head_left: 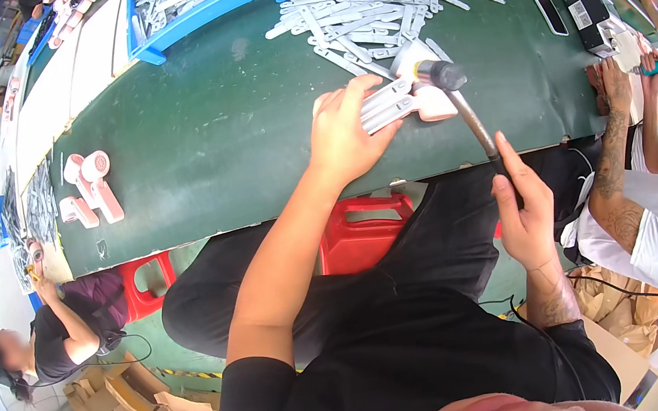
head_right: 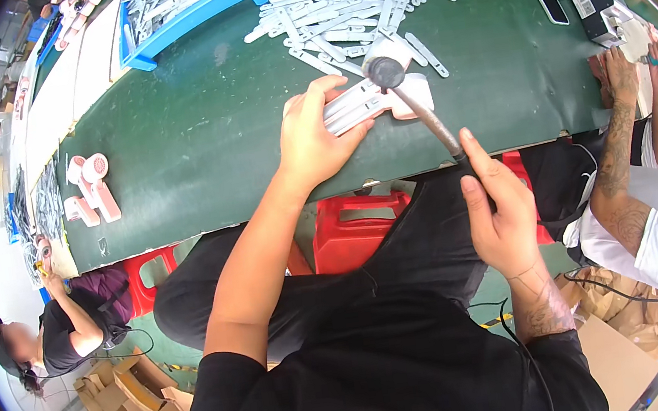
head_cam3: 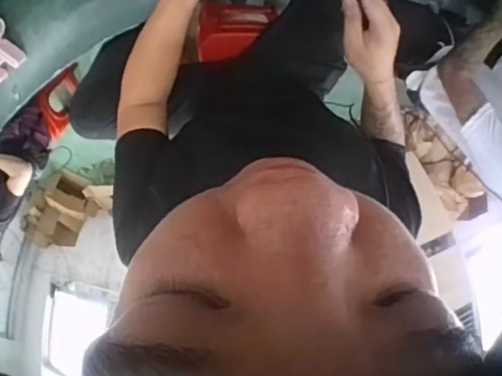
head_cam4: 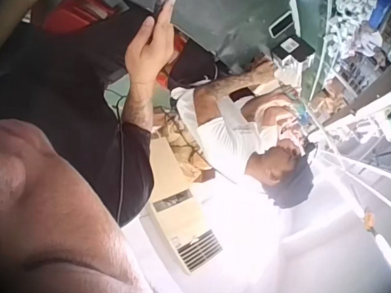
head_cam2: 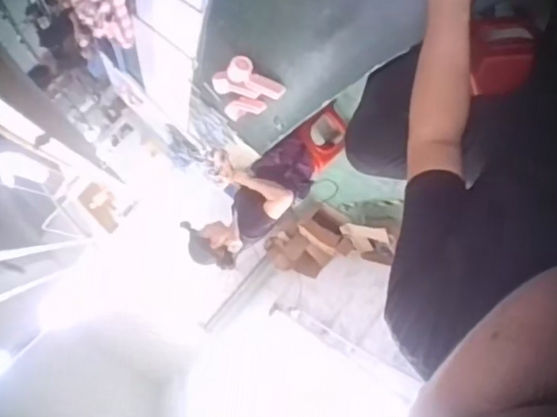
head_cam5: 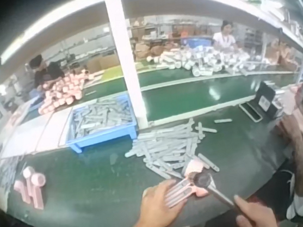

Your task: Assembling handheld fans by hammering metal components into plastic housings on an assembly line.

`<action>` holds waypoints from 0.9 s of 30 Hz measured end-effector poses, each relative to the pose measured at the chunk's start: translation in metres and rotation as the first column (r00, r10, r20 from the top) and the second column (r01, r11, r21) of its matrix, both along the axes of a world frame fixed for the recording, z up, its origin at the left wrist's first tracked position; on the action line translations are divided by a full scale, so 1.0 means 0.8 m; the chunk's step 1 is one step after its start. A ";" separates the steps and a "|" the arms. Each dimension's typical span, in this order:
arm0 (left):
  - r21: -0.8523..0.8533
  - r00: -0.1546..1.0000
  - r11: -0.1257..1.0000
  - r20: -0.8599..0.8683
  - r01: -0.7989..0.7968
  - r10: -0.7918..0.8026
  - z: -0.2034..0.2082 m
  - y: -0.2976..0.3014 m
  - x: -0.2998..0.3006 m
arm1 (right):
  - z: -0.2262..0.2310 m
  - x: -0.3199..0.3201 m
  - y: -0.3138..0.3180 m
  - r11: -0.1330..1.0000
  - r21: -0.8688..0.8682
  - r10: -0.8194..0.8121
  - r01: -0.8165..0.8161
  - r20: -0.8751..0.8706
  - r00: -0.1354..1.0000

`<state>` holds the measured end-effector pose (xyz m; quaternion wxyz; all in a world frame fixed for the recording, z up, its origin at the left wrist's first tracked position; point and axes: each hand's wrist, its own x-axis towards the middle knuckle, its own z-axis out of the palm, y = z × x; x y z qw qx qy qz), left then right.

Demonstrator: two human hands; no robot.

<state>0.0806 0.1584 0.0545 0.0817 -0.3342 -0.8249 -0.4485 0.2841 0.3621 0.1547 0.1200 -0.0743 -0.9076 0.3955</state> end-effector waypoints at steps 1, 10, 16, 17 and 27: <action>0.005 1.000 1.000 -0.009 -0.014 0.015 0.001 0.000 0.002 | -0.006 -0.003 -0.002 1.000 0.004 0.022 -0.022 -0.003 1.000; 0.034 0.999 0.999 0.034 -0.030 0.029 -0.005 0.000 0.003 | -0.016 -0.028 -0.021 0.999 -0.044 -0.032 0.033 0.013 0.999; 0.051 0.992 0.998 0.123 -0.040 0.034 -0.001 0.000 0.011 | -0.043 -0.042 -0.012 0.991 0.112 0.061 -0.074 0.116 0.991; 0.021 0.993 0.999 0.105 -0.046 0.043 0.006 -0.006 0.015 | -0.033 -0.039 -0.015 0.990 0.124 0.049 -0.069 0.157 0.986; 0.026 0.973 0.996 0.218 -0.080 0.073 0.011 -0.041 0.018 | -0.036 -0.046 -0.031 0.982 0.083 0.158 -0.171 0.144 0.977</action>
